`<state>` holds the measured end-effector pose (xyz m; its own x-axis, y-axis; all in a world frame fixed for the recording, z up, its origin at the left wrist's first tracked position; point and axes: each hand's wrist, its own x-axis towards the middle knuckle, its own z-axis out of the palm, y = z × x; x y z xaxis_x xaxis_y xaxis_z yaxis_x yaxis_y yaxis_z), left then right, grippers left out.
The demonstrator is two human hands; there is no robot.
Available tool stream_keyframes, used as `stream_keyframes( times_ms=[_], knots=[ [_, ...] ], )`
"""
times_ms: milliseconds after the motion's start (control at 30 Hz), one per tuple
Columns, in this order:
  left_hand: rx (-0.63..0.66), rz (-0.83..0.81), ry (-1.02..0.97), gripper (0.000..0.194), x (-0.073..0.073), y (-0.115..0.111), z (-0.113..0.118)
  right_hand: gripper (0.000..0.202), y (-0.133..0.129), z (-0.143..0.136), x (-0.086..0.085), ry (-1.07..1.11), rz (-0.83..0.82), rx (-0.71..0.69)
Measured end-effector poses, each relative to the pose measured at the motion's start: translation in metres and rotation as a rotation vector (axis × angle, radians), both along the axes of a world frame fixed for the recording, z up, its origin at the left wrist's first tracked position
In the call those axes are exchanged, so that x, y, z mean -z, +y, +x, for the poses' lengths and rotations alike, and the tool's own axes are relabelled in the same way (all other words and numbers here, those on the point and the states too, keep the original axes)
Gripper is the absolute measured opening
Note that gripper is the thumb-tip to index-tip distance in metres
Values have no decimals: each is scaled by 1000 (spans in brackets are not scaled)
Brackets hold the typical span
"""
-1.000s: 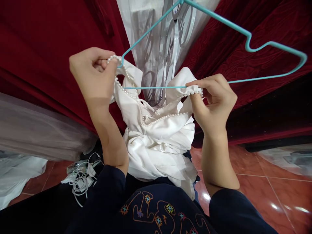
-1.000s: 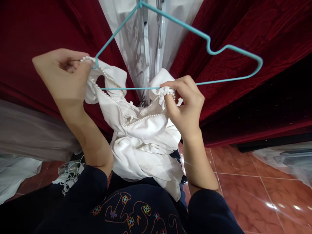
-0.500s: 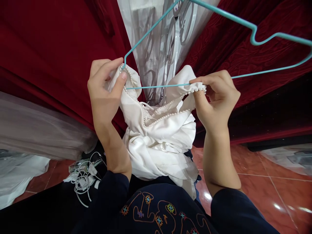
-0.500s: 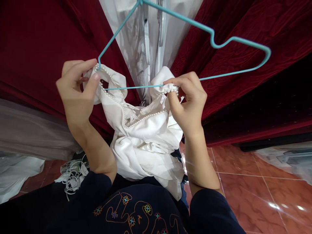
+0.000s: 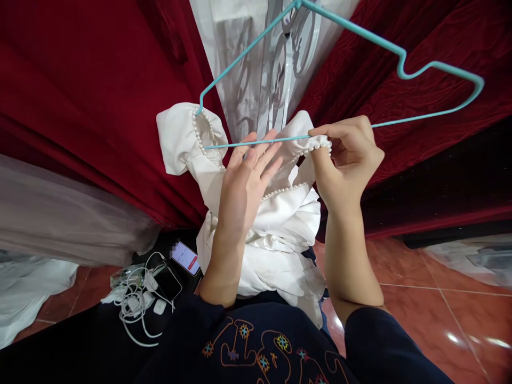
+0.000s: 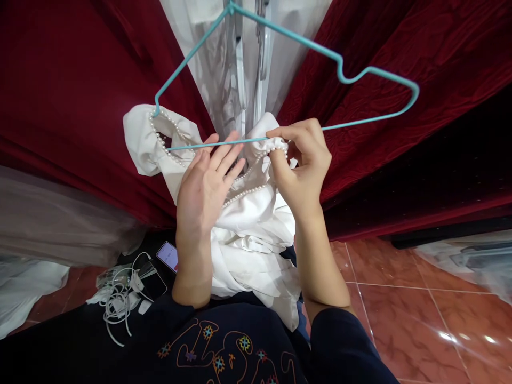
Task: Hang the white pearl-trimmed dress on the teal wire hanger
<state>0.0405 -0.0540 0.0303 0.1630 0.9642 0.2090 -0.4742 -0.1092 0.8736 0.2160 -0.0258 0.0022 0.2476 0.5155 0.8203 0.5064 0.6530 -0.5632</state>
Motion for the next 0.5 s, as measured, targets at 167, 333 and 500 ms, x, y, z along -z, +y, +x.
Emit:
stream_keyframes(
  times_ms=[167, 333, 500],
  knots=[
    [-169, 2, 4, 25, 4, 15, 16, 24, -1, 5, -4, 10, -17, -81],
    [-223, 45, -21, 13, 21, 34, 4, 37, -43, 7, -9, 103, -14, -67],
    [-252, 77, 17, 14, 22, 41, -14, 17, -47, 36, 4, 472, 20, 195]
  ],
)
